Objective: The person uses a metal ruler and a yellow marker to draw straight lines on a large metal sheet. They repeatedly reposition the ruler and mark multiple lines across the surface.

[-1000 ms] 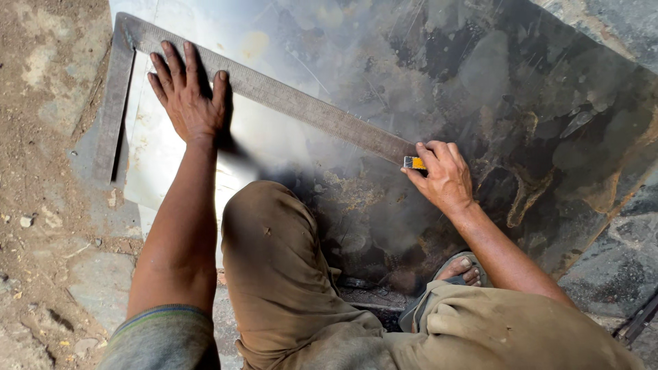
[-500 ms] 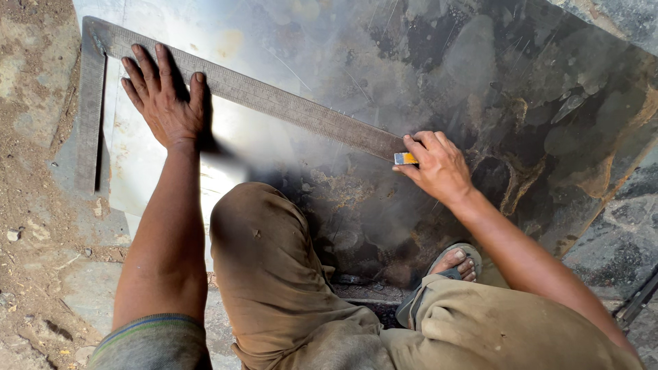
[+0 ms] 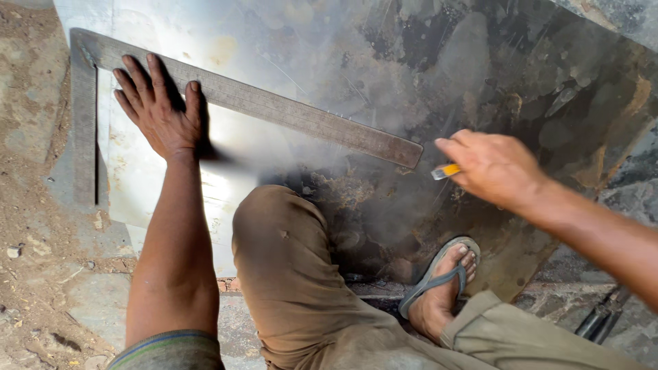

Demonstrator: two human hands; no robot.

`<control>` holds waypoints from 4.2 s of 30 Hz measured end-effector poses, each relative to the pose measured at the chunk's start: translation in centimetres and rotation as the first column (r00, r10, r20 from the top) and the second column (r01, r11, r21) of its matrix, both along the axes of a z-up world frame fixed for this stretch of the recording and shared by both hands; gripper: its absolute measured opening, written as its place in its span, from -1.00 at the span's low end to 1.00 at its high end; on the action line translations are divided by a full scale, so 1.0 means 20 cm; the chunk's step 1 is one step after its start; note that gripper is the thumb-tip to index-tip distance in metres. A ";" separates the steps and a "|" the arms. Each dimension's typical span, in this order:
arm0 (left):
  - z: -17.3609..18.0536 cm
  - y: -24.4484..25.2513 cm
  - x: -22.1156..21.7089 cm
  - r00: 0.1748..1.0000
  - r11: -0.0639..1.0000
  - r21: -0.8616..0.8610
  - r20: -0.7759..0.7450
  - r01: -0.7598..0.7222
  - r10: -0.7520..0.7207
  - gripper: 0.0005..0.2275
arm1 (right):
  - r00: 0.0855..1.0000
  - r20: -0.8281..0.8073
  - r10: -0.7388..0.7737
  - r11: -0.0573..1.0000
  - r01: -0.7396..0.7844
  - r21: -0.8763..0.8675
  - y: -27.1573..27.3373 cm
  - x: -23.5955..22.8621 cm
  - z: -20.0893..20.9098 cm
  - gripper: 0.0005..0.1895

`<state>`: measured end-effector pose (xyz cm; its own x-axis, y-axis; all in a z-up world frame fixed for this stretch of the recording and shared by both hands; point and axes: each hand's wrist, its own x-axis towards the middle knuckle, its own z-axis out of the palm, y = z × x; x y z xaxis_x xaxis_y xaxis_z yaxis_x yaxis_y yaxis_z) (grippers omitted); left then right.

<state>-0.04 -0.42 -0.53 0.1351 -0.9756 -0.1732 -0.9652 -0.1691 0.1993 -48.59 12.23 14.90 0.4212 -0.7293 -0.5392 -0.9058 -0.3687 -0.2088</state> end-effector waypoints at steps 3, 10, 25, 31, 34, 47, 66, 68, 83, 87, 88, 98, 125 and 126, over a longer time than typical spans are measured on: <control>0.00 -0.01 0.00 1.000 1.000 -0.006 -0.005 -0.009 0.009 -0.28 | 0.976 0.116 -0.182 0.968 0.199 -0.150 0.08 0.23 -0.28 -0.28; -0.01 -0.02 -0.01 1.000 1.000 -0.008 -0.010 -0.016 0.016 -0.29 | 0.914 0.231 -0.333 0.872 0.391 -0.293 0.19 0.33 -0.50 -0.35; -0.10 0.00 0.04 1.000 0.998 -0.065 0.021 0.018 -0.017 -0.32 | 0.911 0.153 -0.384 0.872 0.412 -0.264 0.18 0.37 -0.52 -0.42; -0.13 0.04 0.06 0.997 0.970 -0.229 0.030 0.080 -0.075 -0.42 | 0.900 0.090 -0.426 0.862 0.434 -0.261 0.22 0.38 -0.54 -0.46; -0.14 0.05 0.07 0.997 0.955 -0.286 -0.008 0.073 -0.079 -0.46 | 0.906 0.023 -0.423 0.875 0.415 -0.250 0.23 0.37 -0.58 -0.42; -0.13 0.05 0.06 0.997 0.951 -0.304 -0.039 0.056 -0.071 -0.48 | 0.911 -0.120 -0.394 0.907 0.365 -0.208 0.25 0.35 -0.62 -0.38; -0.17 0.04 0.08 0.995 0.957 -0.283 -0.058 0.060 -0.079 -0.48 | 0.912 -0.042 -0.407 0.892 0.388 -0.233 0.25 0.35 -0.63 -0.44; -0.18 0.04 0.08 0.996 0.963 -0.261 -0.052 0.060 -0.076 -0.46 | 0.916 -0.048 -0.397 0.898 0.377 -0.228 0.25 0.34 -0.63 -0.43; -0.12 0.03 0.07 0.994 0.976 -0.204 -0.052 0.079 -0.091 -0.32 | 0.917 -0.037 -0.396 0.897 0.378 -0.230 0.23 0.36 -0.61 -0.43; -0.10 0.03 0.07 0.993 0.979 -0.171 -0.033 0.108 -0.115 -0.24 | 0.917 0.011 -0.399 0.892 0.391 -0.226 0.20 0.37 -0.57 -0.45; -0.10 0.02 0.08 0.993 0.979 -0.171 -0.032 0.107 -0.114 -0.25 | 0.916 0.022 -0.400 0.892 0.395 -0.220 0.19 0.38 -0.57 -0.45; -0.20 0.04 0.14 0.985 0.971 -0.170 -0.011 0.167 -0.171 -0.28 | 0.745 0.336 -0.576 0.807 0.584 0.087 0.08 0.19 -0.41 -0.59; -0.17 0.04 0.13 0.982 0.956 -0.243 -0.055 0.163 -0.181 -0.28 | 0.827 0.541 -0.151 0.985 0.170 0.013 -1.25 1.19 -0.79 -0.61; -0.17 0.04 0.12 0.980 0.959 -0.236 -0.081 0.157 -0.180 -0.27 | 0.868 0.487 -0.095 0.994 0.111 -0.004 -1.30 1.30 -0.82 -0.66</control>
<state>2.42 0.46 -3.83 -0.0414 -0.9978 0.0520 -0.9487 0.0556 0.3114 -22.60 -13.74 -1.58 0.5453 -0.7959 -0.2631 -0.7266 -0.2923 -0.6218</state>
